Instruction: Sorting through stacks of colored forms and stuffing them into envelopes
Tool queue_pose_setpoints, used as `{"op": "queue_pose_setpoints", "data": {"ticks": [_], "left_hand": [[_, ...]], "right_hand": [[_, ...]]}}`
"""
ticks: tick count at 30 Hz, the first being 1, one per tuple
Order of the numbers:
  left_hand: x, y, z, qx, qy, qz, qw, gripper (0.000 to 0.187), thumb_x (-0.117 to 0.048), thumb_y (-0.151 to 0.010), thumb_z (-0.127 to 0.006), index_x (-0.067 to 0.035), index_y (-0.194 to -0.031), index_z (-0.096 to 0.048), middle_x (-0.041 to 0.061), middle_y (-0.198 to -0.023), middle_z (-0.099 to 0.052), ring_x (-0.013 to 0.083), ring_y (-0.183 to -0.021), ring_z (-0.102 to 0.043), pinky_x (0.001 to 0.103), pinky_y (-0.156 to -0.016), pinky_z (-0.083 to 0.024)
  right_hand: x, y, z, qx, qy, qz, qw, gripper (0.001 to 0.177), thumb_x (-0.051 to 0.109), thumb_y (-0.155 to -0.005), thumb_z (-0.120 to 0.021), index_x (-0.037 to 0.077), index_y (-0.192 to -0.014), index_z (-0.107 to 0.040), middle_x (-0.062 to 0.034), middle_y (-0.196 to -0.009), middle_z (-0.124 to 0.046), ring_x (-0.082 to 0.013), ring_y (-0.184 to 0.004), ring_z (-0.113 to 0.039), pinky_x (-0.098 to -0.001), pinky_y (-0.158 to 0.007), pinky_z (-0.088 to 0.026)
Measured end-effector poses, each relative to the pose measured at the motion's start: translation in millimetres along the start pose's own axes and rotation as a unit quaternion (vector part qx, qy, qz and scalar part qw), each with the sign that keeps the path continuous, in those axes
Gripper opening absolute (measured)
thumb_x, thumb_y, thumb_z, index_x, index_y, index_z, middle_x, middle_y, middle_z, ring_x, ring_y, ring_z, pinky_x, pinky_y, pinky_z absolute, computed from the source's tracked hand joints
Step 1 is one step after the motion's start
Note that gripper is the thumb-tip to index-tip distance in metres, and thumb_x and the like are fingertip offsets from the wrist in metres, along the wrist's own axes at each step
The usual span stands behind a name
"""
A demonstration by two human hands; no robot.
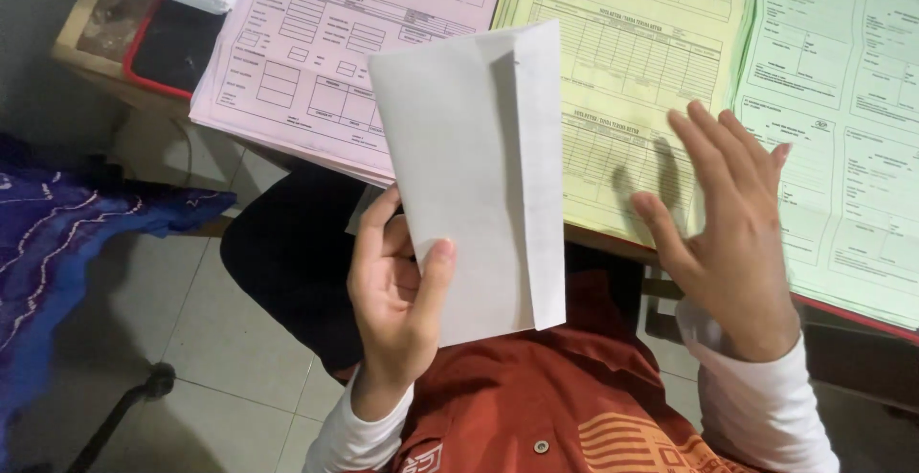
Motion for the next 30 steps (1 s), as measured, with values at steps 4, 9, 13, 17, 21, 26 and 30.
{"op": "queue_pose_setpoints", "data": {"ticks": [4,9,13,17,21,26,30], "left_hand": [[-4,-4,10,-0.031,-0.020,-0.006,0.999,0.055,-0.007,-0.098,-0.061,0.005,-0.147,-0.037,0.023,-0.118,-0.072,0.0213,-0.101,-0.070,0.029,-0.089,-0.058],[-1,-4,5,-0.025,-0.039,-0.016,0.999,0.053,-0.008,-0.098,-0.063,0.005,-0.144,-0.040,0.023,-0.108,-0.076,0.0223,-0.094,-0.074,0.029,-0.081,-0.063],[1,-1,0,-0.013,-0.084,0.000,0.996,0.053,-0.013,-0.096,-0.066,0.002,-0.142,-0.044,0.015,-0.097,-0.077,0.0133,-0.075,-0.070,0.024,-0.064,-0.059],[-5,2,-8,-0.001,-0.157,-0.013,0.987,0.050,-0.016,-0.092,-0.072,-0.002,-0.135,-0.051,0.012,-0.091,-0.080,0.0118,-0.071,-0.074,0.024,-0.065,-0.063],[-8,6,-12,0.031,-0.221,-0.076,0.972,0.043,-0.016,-0.093,-0.073,-0.004,-0.130,-0.055,0.010,-0.094,-0.081,0.0116,-0.070,-0.077,0.023,-0.069,-0.064],[-9,11,-9,0.094,-0.266,-0.163,0.945,0.046,-0.017,-0.095,-0.077,-0.004,-0.134,-0.057,0.012,-0.123,-0.075,0.0184,-0.093,-0.082,0.027,-0.083,-0.070],[-7,9,-3,0.090,-0.251,-0.151,0.952,0.047,-0.014,-0.092,-0.080,-0.001,-0.131,-0.058,0.012,-0.127,-0.072,0.0179,-0.092,-0.082,0.026,-0.083,-0.071]], "right_hand": [[-11,1,-21,0.095,0.074,-0.053,0.991,0.053,0.037,-0.106,-0.052,0.012,-0.152,-0.050,-0.0196,-0.158,-0.048,-0.0464,-0.148,-0.037,-0.0833,-0.111,-0.015],[-11,-1,-24,0.085,0.092,-0.053,0.991,0.042,0.035,-0.111,-0.045,0.014,-0.144,-0.060,-0.0168,-0.152,-0.056,-0.0445,-0.145,-0.044,-0.0868,-0.108,-0.014],[11,-5,-17,0.014,0.005,-0.001,1.000,0.040,0.024,-0.106,-0.060,0.004,-0.141,-0.061,-0.0234,-0.148,-0.058,-0.0422,-0.141,-0.051,-0.0794,-0.118,-0.014],[52,-9,-9,-0.026,-0.227,-0.042,0.973,0.070,0.028,-0.085,-0.077,-0.008,-0.140,-0.051,-0.0244,-0.124,-0.067,-0.0292,-0.104,-0.072,-0.0387,-0.101,-0.060],[65,-12,-16,-0.040,-0.243,-0.068,0.967,0.073,0.009,-0.082,-0.087,-0.006,-0.142,-0.049,-0.0187,-0.113,-0.068,-0.0239,-0.102,-0.069,-0.0331,-0.091,-0.067],[67,-10,-22,-0.038,-0.244,-0.117,0.962,0.058,0.003,-0.091,-0.074,-0.003,-0.144,-0.050,-0.0169,-0.114,-0.070,-0.0205,-0.090,-0.073,-0.0303,-0.078,-0.068],[58,-3,-20,-0.058,-0.298,-0.147,0.941,0.046,-0.009,-0.092,-0.059,-0.005,-0.136,-0.047,-0.0175,-0.112,-0.072,-0.0253,-0.103,-0.074,-0.0310,-0.082,-0.067]]}}
Point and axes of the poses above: each hand's wrist, its own y-axis away from the middle knuckle, its own z-axis out of the back of the hand, x = y × z, the point moved 4 cm from there along -y, towards the middle knuckle
